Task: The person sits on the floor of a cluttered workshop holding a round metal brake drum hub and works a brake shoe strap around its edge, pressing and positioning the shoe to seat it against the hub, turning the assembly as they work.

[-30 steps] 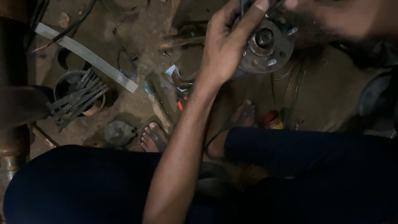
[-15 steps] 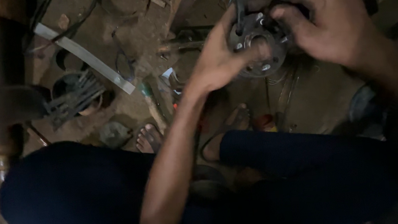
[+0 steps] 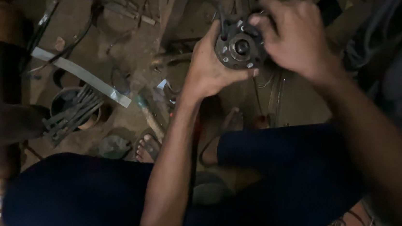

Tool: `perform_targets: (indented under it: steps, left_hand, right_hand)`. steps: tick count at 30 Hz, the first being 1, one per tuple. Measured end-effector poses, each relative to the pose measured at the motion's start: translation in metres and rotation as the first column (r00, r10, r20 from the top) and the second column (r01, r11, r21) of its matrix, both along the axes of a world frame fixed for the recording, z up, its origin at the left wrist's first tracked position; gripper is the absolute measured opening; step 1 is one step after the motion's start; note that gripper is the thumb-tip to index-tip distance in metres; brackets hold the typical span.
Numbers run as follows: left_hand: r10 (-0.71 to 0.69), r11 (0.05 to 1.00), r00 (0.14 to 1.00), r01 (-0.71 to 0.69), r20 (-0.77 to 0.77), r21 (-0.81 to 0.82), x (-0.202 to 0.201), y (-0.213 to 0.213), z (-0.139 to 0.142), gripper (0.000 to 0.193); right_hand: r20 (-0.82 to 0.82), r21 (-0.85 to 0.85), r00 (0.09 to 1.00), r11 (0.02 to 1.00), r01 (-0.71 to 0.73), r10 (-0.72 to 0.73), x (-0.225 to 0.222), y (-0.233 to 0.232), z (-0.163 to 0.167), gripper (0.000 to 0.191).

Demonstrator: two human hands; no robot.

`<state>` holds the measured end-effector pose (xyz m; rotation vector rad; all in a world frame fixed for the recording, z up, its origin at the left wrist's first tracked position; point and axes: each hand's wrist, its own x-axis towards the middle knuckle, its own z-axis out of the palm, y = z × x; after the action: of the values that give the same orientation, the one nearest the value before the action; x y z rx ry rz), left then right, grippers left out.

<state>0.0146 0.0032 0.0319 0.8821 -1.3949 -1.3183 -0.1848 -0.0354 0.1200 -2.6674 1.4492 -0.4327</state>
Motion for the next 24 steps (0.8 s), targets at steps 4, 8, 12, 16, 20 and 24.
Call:
perform_targets:
  steps: [4,8,12,16,20,24]
  left_hand:
    - [0.053,0.991,0.998,-0.048,0.039,-0.124,0.003,0.005,0.004,0.116]
    - [0.064,0.986,0.995,-0.052,0.074,-0.159,0.004,0.009,0.004,0.107]
    - [0.005,0.996,1.0,-0.007,-0.028,-0.093,0.004,0.01,0.002,0.099]
    - [-0.007,0.987,1.0,0.004,-0.018,-0.158,0.005,0.008,0.002,0.107]
    - [0.065,0.98,0.998,-0.066,-0.015,-0.189,0.001,0.01,-0.001,0.099]
    - [0.099,0.98,0.995,-0.092,0.027,-0.175,-0.002,0.012,-0.008,0.089]
  right_hand:
    - [-0.104,0.184,0.97,0.955,0.234,-0.218,0.011,0.008,0.01,0.033]
    - [-0.094,0.058,0.995,0.998,-0.008,0.014,0.004,0.023,0.022,0.046]
    - [-0.171,0.121,0.978,0.987,-0.103,0.123,-0.014,0.022,0.026,0.067]
    - [-0.288,0.003,0.953,0.996,-0.094,0.091,-0.019,0.024,0.015,0.068]
    - [-0.289,-0.009,0.956,0.999,-0.046,0.042,-0.021,0.034,0.006,0.065]
    - [-0.297,-0.125,0.955,0.992,-0.022,-0.016,-0.016,0.048,-0.002,0.054]
